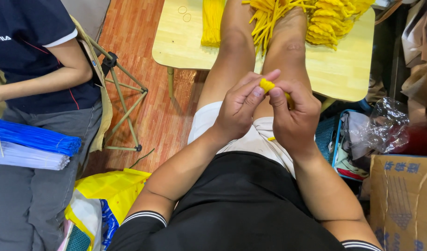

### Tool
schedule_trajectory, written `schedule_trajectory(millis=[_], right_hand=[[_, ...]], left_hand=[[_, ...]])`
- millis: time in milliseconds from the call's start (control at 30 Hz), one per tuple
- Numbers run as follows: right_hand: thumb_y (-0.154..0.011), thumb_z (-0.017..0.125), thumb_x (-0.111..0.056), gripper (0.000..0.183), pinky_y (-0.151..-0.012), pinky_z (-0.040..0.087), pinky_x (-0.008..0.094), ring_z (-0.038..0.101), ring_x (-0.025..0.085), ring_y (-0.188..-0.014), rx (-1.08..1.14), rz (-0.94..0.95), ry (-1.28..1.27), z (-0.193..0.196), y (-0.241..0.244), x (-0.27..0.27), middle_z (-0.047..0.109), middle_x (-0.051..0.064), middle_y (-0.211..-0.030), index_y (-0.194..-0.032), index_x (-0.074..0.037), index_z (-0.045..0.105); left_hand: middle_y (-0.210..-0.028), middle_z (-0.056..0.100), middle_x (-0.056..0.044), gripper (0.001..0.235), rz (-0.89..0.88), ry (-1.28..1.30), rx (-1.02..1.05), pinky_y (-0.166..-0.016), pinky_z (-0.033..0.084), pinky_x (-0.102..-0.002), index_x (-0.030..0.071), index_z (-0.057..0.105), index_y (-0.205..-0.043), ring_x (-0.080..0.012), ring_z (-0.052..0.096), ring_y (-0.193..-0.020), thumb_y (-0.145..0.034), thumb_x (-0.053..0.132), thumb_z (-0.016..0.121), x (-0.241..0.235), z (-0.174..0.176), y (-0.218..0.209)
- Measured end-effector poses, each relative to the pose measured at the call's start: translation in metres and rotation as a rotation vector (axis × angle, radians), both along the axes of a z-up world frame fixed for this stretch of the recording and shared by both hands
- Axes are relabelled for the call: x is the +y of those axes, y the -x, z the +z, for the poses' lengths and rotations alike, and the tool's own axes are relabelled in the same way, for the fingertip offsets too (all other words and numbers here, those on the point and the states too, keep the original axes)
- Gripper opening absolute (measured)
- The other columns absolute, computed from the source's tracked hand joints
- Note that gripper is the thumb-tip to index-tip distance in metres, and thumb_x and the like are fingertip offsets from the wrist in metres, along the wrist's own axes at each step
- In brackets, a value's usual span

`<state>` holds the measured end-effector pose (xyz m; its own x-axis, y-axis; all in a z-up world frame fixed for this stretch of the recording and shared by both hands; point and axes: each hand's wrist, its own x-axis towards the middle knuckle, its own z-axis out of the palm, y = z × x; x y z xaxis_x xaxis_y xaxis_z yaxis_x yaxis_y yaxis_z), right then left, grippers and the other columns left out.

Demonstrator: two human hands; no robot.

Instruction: The person sits with legs on a table and repeatedly picks up yellow plastic cable ties. They fold each tie in half, pull the end through the loop to form a knot, and tighten it by hand. The finished ties are placed in a pile on the table.

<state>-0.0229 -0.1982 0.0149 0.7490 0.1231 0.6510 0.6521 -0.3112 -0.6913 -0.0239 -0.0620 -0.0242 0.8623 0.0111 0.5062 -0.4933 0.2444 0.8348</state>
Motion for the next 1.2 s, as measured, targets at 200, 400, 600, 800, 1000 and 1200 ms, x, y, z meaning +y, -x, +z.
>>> schedule_trajectory(millis=[200,400,600,800,1000,1200], right_hand=[[-0.111,0.056,-0.014,0.022,-0.075,0.053,0.036,0.058,0.019,-0.075,0.040,0.058,-0.089,-0.018,0.000,-0.009,0.063,0.015,-0.086,-0.114,0.008,0.057],[-0.112,0.055,-0.008,0.016,-0.070,0.051,0.032,0.064,0.019,-0.076,0.036,0.155,-0.138,-0.017,-0.006,-0.009,0.061,0.017,-0.096,-0.104,0.006,0.051],[-0.104,0.069,0.004,0.013,-0.067,0.053,0.033,0.063,0.024,-0.073,0.030,0.139,-0.024,-0.018,-0.006,-0.023,0.059,0.020,-0.093,-0.103,0.013,0.060],[-0.100,0.075,0.005,0.013,-0.066,0.054,0.033,0.064,0.024,-0.073,0.002,0.108,-0.031,-0.012,-0.005,-0.016,0.062,0.020,-0.092,-0.101,0.013,0.065],[-0.092,0.084,-0.002,0.028,-0.058,0.054,0.040,0.069,0.033,-0.064,0.108,0.076,0.207,-0.039,-0.003,-0.069,0.069,0.021,-0.080,-0.116,0.005,0.072],[-0.103,0.065,0.006,0.008,-0.068,0.052,0.026,0.059,0.016,-0.068,0.443,0.032,-0.162,-0.060,0.008,-0.125,0.065,0.013,-0.086,-0.108,0.000,0.064]], left_hand=[[-0.110,0.065,-0.010,0.036,0.032,-0.108,-0.059,-0.096,0.056,-0.037,0.008,0.064,-0.141,-0.0164,0.065,-0.099,-0.113,0.021,0.046,0.004,0.001,0.001],[-0.110,0.067,-0.009,0.033,0.052,-0.106,-0.082,-0.094,0.057,-0.035,0.010,0.066,-0.137,-0.0158,0.067,-0.096,-0.112,0.020,0.049,0.002,0.002,-0.003],[-0.111,0.065,-0.008,0.034,0.117,-0.048,-0.082,-0.098,0.052,-0.034,0.005,0.065,-0.136,-0.0129,0.057,-0.096,-0.112,0.018,0.045,0.016,0.008,-0.005],[-0.103,0.066,-0.006,0.029,0.069,-0.018,-0.066,-0.095,0.051,-0.029,0.006,0.073,-0.121,-0.0130,0.060,-0.094,-0.111,0.022,0.050,0.012,-0.006,-0.014],[-0.088,0.066,-0.006,0.026,0.166,-0.045,0.037,-0.083,0.051,-0.028,0.003,0.074,-0.111,-0.0115,0.056,-0.077,-0.109,0.019,0.054,0.060,-0.014,-0.023],[-0.098,0.068,0.001,0.032,0.193,0.114,0.253,-0.075,0.044,-0.021,0.006,0.074,-0.104,-0.0092,0.051,-0.075,-0.102,0.036,0.062,0.079,-0.024,-0.029]])
